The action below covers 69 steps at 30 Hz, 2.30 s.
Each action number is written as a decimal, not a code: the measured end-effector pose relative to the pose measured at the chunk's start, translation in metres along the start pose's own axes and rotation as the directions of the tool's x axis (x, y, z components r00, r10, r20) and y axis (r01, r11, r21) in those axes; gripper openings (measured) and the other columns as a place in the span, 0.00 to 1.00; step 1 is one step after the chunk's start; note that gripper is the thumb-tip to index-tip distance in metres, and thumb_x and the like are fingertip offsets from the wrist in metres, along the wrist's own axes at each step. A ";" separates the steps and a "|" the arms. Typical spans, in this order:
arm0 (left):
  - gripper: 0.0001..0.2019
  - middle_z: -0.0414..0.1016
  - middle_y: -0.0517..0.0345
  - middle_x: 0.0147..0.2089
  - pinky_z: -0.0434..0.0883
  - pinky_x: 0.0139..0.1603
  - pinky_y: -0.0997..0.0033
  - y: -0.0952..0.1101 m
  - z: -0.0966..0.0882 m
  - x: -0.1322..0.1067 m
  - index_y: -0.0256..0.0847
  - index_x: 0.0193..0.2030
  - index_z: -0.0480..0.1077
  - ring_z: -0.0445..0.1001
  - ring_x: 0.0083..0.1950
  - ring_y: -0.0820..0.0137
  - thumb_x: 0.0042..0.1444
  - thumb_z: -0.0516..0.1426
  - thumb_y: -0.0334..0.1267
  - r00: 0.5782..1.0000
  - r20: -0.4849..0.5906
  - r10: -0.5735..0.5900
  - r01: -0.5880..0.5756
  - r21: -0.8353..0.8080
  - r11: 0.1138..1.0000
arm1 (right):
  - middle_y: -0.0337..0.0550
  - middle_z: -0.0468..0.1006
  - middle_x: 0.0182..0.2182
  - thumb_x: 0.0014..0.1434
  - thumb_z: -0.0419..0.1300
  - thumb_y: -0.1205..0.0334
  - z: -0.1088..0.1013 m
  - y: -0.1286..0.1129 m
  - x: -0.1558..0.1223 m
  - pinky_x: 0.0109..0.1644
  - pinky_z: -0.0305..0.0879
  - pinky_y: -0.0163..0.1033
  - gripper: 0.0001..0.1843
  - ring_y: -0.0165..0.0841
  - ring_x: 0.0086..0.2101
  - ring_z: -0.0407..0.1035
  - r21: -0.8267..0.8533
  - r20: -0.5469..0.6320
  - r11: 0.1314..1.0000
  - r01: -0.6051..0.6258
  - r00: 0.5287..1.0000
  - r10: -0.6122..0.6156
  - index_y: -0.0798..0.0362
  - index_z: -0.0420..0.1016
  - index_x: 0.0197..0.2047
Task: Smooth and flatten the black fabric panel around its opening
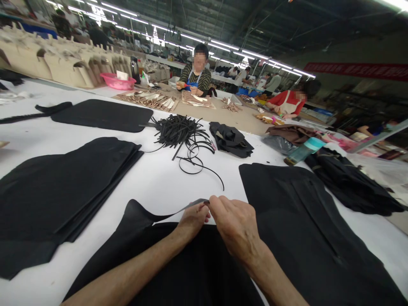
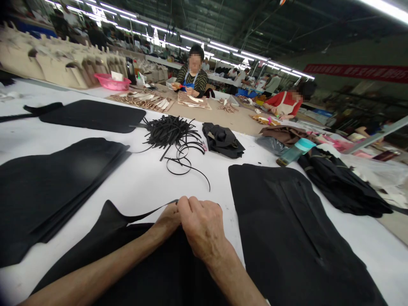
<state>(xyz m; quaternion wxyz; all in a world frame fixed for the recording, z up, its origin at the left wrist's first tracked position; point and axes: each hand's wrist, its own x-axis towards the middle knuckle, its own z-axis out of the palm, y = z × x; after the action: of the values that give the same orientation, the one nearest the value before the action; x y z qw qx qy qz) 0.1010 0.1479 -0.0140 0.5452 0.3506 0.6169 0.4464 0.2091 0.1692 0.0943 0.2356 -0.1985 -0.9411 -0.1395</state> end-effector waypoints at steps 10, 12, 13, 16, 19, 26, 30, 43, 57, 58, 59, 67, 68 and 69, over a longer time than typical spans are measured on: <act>0.10 0.71 0.63 0.26 0.63 0.32 0.72 0.025 -0.018 -0.034 0.40 0.26 0.70 0.68 0.31 0.70 0.53 0.54 0.42 0.934 0.310 0.179 -0.267 0.272 0.924 | 0.38 0.67 0.22 0.62 0.49 0.65 0.011 0.002 0.004 0.28 0.40 0.40 0.11 0.30 0.22 0.57 0.019 0.176 0.996 -0.088 0.981 0.083 0.52 0.66 0.28; 0.10 0.72 0.62 0.27 0.63 0.34 0.70 0.025 -0.019 -0.039 0.41 0.27 0.72 0.69 0.31 0.68 0.53 0.52 0.40 0.923 0.339 0.182 -0.308 0.369 0.877 | 0.40 0.70 0.25 0.63 0.49 0.63 0.024 0.007 0.006 0.29 0.41 0.39 0.11 0.31 0.25 0.60 0.089 0.309 0.969 -0.230 0.931 0.193 0.53 0.67 0.30; 0.10 0.74 0.60 0.28 0.63 0.35 0.70 0.023 -0.019 -0.040 0.41 0.28 0.72 0.69 0.33 0.67 0.53 0.52 0.39 0.924 0.336 0.180 -0.317 0.418 0.851 | 0.41 0.71 0.26 0.63 0.49 0.63 0.031 0.010 0.006 0.30 0.43 0.39 0.11 0.32 0.26 0.62 0.142 0.376 0.938 -0.317 0.894 0.245 0.53 0.68 0.31; 0.08 0.76 0.55 0.33 0.64 0.39 0.66 0.018 -0.019 -0.041 0.41 0.31 0.73 0.71 0.38 0.62 0.51 0.52 0.36 0.941 0.291 0.174 -0.316 0.562 0.764 | 0.40 0.73 0.27 0.63 0.49 0.60 0.049 0.024 0.005 0.31 0.49 0.36 0.11 0.32 0.29 0.65 0.284 0.522 0.816 -0.504 0.795 0.310 0.52 0.70 0.36; 0.09 0.76 0.53 0.36 0.65 0.41 0.63 0.013 -0.017 -0.041 0.42 0.34 0.73 0.72 0.42 0.59 0.52 0.52 0.37 0.953 0.244 0.179 -0.299 0.679 0.671 | 0.35 0.74 0.27 0.63 0.48 0.57 0.059 0.045 -0.004 0.30 0.55 0.32 0.12 0.29 0.28 0.67 0.386 0.605 0.746 -0.543 0.759 0.239 0.50 0.70 0.43; 0.09 0.77 0.51 0.34 0.68 0.40 0.61 0.016 -0.009 -0.043 0.42 0.32 0.73 0.74 0.40 0.58 0.52 0.51 0.36 0.968 0.204 0.146 -0.250 0.844 0.474 | 0.40 0.77 0.38 0.54 0.56 0.64 0.060 0.076 -0.050 0.39 0.63 0.36 0.14 0.34 0.38 0.71 0.401 0.664 0.744 -0.534 0.729 0.166 0.49 0.72 0.45; 0.10 0.77 0.44 0.34 0.69 0.39 0.54 0.014 0.000 -0.048 0.38 0.35 0.72 0.75 0.38 0.54 0.54 0.49 0.33 0.962 0.235 0.141 -0.271 0.887 0.374 | 0.43 0.77 0.39 0.56 0.54 0.69 0.067 0.060 -0.065 0.44 0.61 0.40 0.16 0.37 0.41 0.69 0.234 0.571 0.841 -0.487 0.769 0.287 0.50 0.69 0.49; 0.09 0.76 0.51 0.37 0.70 0.38 0.61 0.004 -0.011 -0.044 0.40 0.36 0.68 0.75 0.39 0.59 0.57 0.47 0.31 0.928 0.313 0.205 -0.367 0.867 0.338 | 0.50 0.71 0.49 0.59 0.51 0.72 0.056 0.026 -0.074 0.51 0.59 0.43 0.17 0.39 0.48 0.64 0.144 0.307 0.921 -0.362 0.901 0.306 0.54 0.66 0.52; 0.11 0.72 0.57 0.37 0.61 0.44 0.61 -0.013 -0.122 -0.094 0.43 0.36 0.68 0.65 0.41 0.64 0.54 0.47 0.25 0.960 0.143 0.243 -0.224 0.910 0.350 | 0.40 0.68 0.30 0.58 0.52 0.75 0.067 0.006 -0.089 0.37 0.54 0.42 0.11 0.36 0.33 0.62 0.201 0.495 0.939 -0.280 0.856 0.149 0.50 0.67 0.30; 0.12 0.71 0.57 0.38 0.61 0.44 0.62 -0.016 -0.128 -0.097 0.43 0.37 0.68 0.65 0.42 0.64 0.55 0.47 0.26 0.962 0.115 0.248 -0.203 0.907 0.368 | 0.40 0.68 0.30 0.58 0.52 0.75 0.066 0.004 -0.089 0.37 0.54 0.42 0.11 0.37 0.33 0.62 0.177 0.489 0.946 -0.271 0.859 0.155 0.50 0.67 0.30; 0.12 0.71 0.58 0.39 0.61 0.44 0.63 -0.018 -0.132 -0.099 0.43 0.38 0.68 0.64 0.42 0.65 0.55 0.48 0.26 0.963 0.090 0.253 -0.186 0.903 0.388 | 0.41 0.68 0.30 0.57 0.51 0.76 0.066 0.002 -0.088 0.37 0.53 0.43 0.12 0.37 0.33 0.62 0.149 0.483 0.954 -0.260 0.861 0.160 0.50 0.67 0.30; 0.10 0.71 0.58 0.37 0.61 0.43 0.64 -0.027 -0.117 -0.091 0.44 0.35 0.70 0.63 0.41 0.66 0.58 0.48 0.29 0.947 0.050 0.318 -0.199 0.867 0.457 | 0.39 0.70 0.30 0.56 0.55 0.75 0.069 -0.034 -0.061 0.37 0.53 0.41 0.10 0.36 0.33 0.62 0.255 0.461 0.933 -0.255 0.880 0.115 0.49 0.70 0.33; 0.11 0.71 0.58 0.37 0.61 0.43 0.64 -0.027 -0.115 -0.091 0.43 0.35 0.70 0.63 0.41 0.66 0.58 0.48 0.29 0.944 0.053 0.325 -0.206 0.866 0.455 | 0.38 0.71 0.31 0.56 0.56 0.74 0.071 -0.039 -0.056 0.37 0.54 0.41 0.10 0.36 0.33 0.62 0.283 0.459 0.923 -0.260 0.882 0.107 0.49 0.70 0.34; 0.11 0.71 0.58 0.37 0.60 0.43 0.64 -0.027 -0.114 -0.091 0.43 0.35 0.70 0.63 0.41 0.66 0.58 0.48 0.29 0.942 0.055 0.331 -0.210 0.866 0.453 | 0.38 0.71 0.31 0.56 0.56 0.74 0.073 -0.044 -0.052 0.37 0.54 0.40 0.10 0.35 0.34 0.62 0.307 0.457 0.915 -0.264 0.884 0.102 0.49 0.70 0.35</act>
<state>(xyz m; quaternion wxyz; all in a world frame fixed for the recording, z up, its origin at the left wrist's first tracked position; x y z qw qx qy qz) 0.0052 0.0352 -0.0052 0.1806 0.6406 0.7242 0.1803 0.2037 0.1399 -0.0014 0.0661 -0.2672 -0.9555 0.1059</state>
